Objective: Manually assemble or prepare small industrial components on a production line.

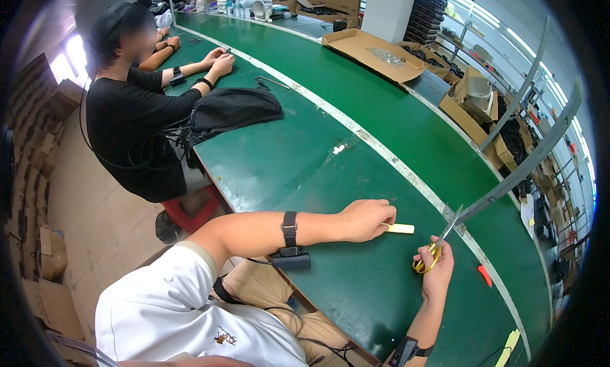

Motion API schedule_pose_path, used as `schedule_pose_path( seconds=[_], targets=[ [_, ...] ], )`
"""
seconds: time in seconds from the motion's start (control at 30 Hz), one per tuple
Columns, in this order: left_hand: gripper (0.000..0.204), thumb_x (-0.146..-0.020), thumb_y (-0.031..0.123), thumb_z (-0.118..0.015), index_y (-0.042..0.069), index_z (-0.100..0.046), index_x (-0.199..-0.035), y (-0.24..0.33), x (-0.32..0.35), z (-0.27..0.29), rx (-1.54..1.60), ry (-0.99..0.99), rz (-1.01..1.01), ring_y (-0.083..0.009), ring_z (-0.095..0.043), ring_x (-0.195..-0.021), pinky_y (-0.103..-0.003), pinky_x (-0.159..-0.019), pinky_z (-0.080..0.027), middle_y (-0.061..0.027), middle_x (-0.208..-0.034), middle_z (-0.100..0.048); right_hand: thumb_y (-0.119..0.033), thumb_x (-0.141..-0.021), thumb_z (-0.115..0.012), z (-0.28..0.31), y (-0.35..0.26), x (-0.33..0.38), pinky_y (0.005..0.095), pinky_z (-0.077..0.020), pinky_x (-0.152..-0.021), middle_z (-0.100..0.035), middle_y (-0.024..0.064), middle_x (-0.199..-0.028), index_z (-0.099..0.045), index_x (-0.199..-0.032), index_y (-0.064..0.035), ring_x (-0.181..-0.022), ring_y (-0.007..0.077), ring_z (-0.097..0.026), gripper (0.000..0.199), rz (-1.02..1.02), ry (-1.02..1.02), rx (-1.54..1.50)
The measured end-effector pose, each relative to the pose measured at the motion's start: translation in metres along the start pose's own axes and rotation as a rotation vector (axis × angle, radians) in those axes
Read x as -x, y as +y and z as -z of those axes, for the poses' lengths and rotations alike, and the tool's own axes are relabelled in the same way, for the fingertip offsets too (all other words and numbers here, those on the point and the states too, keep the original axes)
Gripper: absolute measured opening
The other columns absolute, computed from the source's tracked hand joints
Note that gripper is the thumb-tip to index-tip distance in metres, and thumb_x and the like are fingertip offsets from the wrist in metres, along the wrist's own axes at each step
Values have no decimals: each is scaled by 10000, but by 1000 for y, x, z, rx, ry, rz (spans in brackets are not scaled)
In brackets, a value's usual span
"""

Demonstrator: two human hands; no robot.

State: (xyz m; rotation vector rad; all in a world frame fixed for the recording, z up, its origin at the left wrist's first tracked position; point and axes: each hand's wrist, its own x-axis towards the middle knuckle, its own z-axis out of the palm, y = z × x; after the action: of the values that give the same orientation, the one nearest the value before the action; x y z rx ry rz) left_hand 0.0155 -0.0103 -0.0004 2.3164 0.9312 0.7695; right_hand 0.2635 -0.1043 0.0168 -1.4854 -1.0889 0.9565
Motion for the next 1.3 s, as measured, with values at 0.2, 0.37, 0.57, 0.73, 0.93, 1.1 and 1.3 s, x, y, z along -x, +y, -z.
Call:
schedule_pose_path(
  seconds=[0.2, 0.37, 0.57, 0.73, 0.93, 1.1, 1.3],
  targets=[
    [123, -891, 95, -693, 64, -657, -1004, 1, 1, 0, -25, -32, 7, -364, -675, -961, -487, -816, -544, -132, -999, -661, -18, -936, -716, -1, 7, -3, 236, -502, -648, -605, 32, -904, -538, -1339, 23, -735, 107, -614, 442, -12, -83, -187],
    [128, -885, 93, -697, 61, -657, -1002, 0, 2, 1, -40, -43, -6, -367, -678, -960, -486, -816, -548, -137, -1004, -661, -52, -943, -729, -2, 7, 0, 244, -507, -666, -588, 32, -896, -526, -1327, 7, -737, 114, -597, 438, 20, -90, -139],
    [133, -881, 93, -700, 60, -658, -1003, 1, 2, 0, -60, -47, -5, -366, -680, -961, -486, -817, -551, -137, -1009, -660, -143, -971, -728, -5, 2, 4, 267, -530, -685, -608, 43, -906, -524, -1291, -17, -775, 134, -622, 401, 41, -97, -254],
    [137, -881, 99, -702, 60, -655, -1004, 0, 2, -1, -62, -47, -7, -366, -679, -961, -490, -815, -552, -135, -1015, -658, -158, -970, -729, 5, 5, -1, 267, -535, -681, -619, 52, -880, -538, -1266, -14, -760, 142, -635, 381, -36, -76, -246],
    [138, -884, 98, -699, 61, -650, -1007, 2, 1, 0, -60, -53, -13, -368, -677, -960, -492, -813, -549, -138, -1019, -652, -161, -983, -717, 8, 10, -6, 245, -473, -577, -610, 30, -774, -597, -1128, -44, -640, 112, -589, 222, -35, -9, -314],
    [139, -885, 100, -699, 63, -649, -1009, 0, 2, 0, -59, -52, -20, -368, -674, -961, -492, -815, -548, -137, -1020, -649, -204, -988, -727, -2, 8, -4, 249, -452, -574, -591, 10, -746, -604, -1060, -68, -630, 107, -596, 196, -2, 74, -149],
    [148, -883, 105, -704, 65, -650, -1015, 3, 2, 1, -64, -63, -13, -366, -672, -967, -489, -823, -548, -133, -1022, -645, -196, -990, -711, 2, 12, -6, 269, -464, -585, -593, 16, -744, -616, -1034, -55, -632, 113, -600, 175, 76, 67, 59]
  ],
)
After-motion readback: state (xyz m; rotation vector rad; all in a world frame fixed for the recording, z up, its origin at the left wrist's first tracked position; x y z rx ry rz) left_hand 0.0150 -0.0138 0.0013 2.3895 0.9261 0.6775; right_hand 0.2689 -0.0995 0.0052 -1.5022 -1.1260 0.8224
